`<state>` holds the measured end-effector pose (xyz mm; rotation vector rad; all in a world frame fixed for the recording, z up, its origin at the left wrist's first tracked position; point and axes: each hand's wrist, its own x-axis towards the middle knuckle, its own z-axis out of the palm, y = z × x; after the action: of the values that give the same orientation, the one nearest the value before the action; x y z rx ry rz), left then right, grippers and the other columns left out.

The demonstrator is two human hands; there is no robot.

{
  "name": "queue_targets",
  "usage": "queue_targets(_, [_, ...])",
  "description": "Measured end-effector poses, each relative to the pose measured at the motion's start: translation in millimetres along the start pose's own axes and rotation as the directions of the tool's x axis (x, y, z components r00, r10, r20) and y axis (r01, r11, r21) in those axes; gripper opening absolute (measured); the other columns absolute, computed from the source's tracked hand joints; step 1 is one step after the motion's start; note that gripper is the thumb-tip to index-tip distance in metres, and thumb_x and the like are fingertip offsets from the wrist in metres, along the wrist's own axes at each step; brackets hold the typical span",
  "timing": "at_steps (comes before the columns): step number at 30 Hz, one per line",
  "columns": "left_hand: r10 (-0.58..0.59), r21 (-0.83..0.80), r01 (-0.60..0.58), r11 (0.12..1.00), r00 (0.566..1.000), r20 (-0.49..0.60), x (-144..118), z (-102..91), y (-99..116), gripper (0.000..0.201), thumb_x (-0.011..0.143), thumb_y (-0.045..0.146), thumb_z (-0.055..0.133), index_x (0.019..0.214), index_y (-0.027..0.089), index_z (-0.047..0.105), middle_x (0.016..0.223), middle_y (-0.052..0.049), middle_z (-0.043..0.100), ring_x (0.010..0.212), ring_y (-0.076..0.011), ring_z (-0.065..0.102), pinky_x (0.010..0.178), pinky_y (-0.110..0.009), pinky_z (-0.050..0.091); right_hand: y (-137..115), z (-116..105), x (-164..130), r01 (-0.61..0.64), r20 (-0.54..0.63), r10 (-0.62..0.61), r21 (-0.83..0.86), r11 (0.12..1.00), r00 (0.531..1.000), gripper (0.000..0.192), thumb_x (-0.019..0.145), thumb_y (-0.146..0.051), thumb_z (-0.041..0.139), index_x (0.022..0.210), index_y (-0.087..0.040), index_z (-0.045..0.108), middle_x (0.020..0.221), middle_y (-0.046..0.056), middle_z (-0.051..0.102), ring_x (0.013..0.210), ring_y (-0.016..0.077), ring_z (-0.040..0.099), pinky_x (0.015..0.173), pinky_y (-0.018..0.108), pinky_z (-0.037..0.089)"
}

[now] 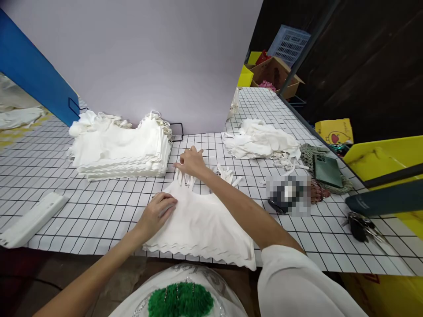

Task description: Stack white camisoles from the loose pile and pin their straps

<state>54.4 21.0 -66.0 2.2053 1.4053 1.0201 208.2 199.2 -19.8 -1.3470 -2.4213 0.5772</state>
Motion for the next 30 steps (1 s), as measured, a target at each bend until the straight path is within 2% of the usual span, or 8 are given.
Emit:
queue_targets(4, [0.013,0.013,-0.013,1.000,1.000,-0.013,-4,4.1,-1,0.022,0.094,0.012,0.053,0.107,0.021,0.068,0.101,-0.010,0.064,0.095,-0.0234,0.061,0.082,-0.040,0.055,-6,12,10,-0.096,0.006,0.096,0.069,0.993,0.995,0.028,0.080,-0.016,0.067,0.058,-0.018,0.051,0.081,0.007,0.066,0.107,0.0309,0.049,0.104,0.067,0.027])
queue_targets(8, [0.022,0.007,-0.022,1.000,1.000,-0.004,-5,3.9,-2,0.023,0.093,0.010,0.053,0.108,0.021,0.068,0.103,-0.011,0.064,0.097,-0.0241,0.060,0.083,-0.041,0.054,-1,3,3,-0.161,-0.005,0.168,0.262,0.952,0.986,0.011,0.085,-0.022,0.060,0.075,-0.020,0.056,0.081,0.004,0.068,0.087,0.0208,0.058,0.082,0.040,0.049])
queue_targets(12, [0.023,0.002,-0.023,1.000,1.000,-0.005,-5,4.6,-3,0.023,0.093,0.010,0.054,0.107,0.021,0.068,0.103,-0.010,0.063,0.096,-0.0239,0.060,0.083,-0.040,0.054,7,-7,-2,-0.222,0.055,0.231,0.552,0.804,0.971,0.008,0.080,-0.018,0.062,0.084,-0.020,0.056,0.075,0.001,0.070,0.066,0.0140,0.060,0.063,0.027,0.047])
queue_targets(18, [0.018,-0.002,-0.018,1.000,1.000,0.005,-6,3.7,-4,0.024,0.092,0.010,0.054,0.107,0.022,0.068,0.105,-0.010,0.065,0.098,-0.0242,0.061,0.085,-0.041,0.054,15,-5,4,-0.174,-0.046,0.187,0.209,0.962,0.981,0.016,0.079,-0.007,0.056,0.088,-0.018,0.063,0.082,0.006,0.067,0.088,0.0229,0.058,0.081,0.039,0.046])
queue_targets(20, [0.002,-0.041,-0.002,0.999,1.000,0.015,-3,-0.2,-4,0.022,0.093,0.011,0.054,0.106,0.022,0.068,0.104,-0.009,0.065,0.097,-0.0237,0.063,0.085,-0.040,0.056,10,-2,8,-0.096,-0.046,0.106,0.175,0.980,0.993,0.014,0.083,-0.009,0.055,0.084,-0.019,0.065,0.089,0.007,0.067,0.097,0.0245,0.055,0.089,0.042,0.044])
queue_targets(23, [-0.056,-0.117,0.060,0.991,0.998,0.042,4,-6.7,-5,0.022,0.093,0.012,0.054,0.109,0.021,0.067,0.105,-0.009,0.064,0.095,-0.0215,0.066,0.080,-0.035,0.058,0,6,12,0.106,0.086,-0.108,0.033,0.994,0.990,0.018,0.083,-0.008,0.057,0.083,-0.020,0.071,0.093,0.008,0.066,0.103,0.0264,0.050,0.096,0.050,0.041])
queue_targets(26, [-0.062,-0.115,0.069,0.991,0.996,0.066,7,-6.9,-7,0.021,0.094,0.013,0.053,0.109,0.020,0.067,0.105,-0.010,0.063,0.092,-0.0208,0.066,0.078,-0.034,0.058,-7,16,12,0.356,0.215,-0.308,-0.237,0.904,0.927,0.030,0.082,0.000,0.053,0.091,-0.020,0.075,0.095,0.011,0.065,0.105,0.0287,0.046,0.104,0.066,0.029])
queue_targets(30, [0.024,-0.028,-0.022,0.999,0.998,0.050,4,1.9,-11,0.020,0.093,0.010,0.053,0.106,0.016,0.066,0.101,-0.011,0.063,0.094,-0.0234,0.062,0.082,-0.040,0.056,-1,24,12,0.458,0.135,-0.446,-0.418,0.784,0.885,0.031,0.090,-0.004,0.044,0.093,-0.015,0.073,0.084,0.011,0.067,0.098,0.0266,0.046,0.110,0.066,0.026])
